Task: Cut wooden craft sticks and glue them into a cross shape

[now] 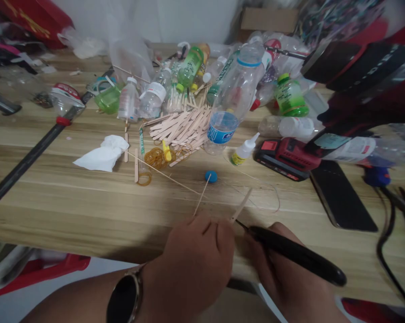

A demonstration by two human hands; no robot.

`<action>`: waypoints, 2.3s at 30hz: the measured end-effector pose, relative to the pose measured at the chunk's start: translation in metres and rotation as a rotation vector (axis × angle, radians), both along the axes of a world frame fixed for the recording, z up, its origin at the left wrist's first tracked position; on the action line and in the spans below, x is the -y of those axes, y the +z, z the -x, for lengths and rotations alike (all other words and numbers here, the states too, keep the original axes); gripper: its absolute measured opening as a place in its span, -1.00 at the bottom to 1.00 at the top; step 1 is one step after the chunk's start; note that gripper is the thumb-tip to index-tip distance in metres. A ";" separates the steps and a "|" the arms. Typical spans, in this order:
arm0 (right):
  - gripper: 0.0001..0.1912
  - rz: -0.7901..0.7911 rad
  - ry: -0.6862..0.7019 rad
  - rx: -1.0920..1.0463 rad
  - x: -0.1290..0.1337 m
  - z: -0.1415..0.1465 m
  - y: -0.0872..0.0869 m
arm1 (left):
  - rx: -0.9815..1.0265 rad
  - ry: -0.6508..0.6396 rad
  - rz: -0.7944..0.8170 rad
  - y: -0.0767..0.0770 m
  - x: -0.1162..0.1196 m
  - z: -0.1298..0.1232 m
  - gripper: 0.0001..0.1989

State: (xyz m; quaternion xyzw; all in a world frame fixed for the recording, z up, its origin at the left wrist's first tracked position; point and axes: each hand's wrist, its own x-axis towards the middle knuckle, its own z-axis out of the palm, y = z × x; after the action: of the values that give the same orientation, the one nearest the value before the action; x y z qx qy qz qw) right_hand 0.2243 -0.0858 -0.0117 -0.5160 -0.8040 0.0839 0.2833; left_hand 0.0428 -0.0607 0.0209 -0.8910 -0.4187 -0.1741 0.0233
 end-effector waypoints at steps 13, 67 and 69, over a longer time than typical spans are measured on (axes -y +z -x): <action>-0.75 0.091 -0.053 -0.059 0.000 0.001 0.006 | 0.029 0.012 -0.009 -0.003 0.003 -0.001 -0.71; -0.79 -0.101 0.002 0.301 0.003 -0.037 0.008 | 0.469 0.234 0.375 -0.011 -0.017 0.015 -0.70; -0.79 -0.053 -0.070 0.278 -0.004 -0.052 0.006 | 0.613 0.248 0.557 -0.005 -0.015 0.019 -0.77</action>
State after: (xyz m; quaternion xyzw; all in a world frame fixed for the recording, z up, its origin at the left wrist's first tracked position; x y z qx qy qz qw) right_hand 0.2760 -0.0816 -0.0052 -0.5428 -0.8189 -0.0197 0.1854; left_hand 0.0242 -0.0452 0.0160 -0.7132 -0.5413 -0.3070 -0.3226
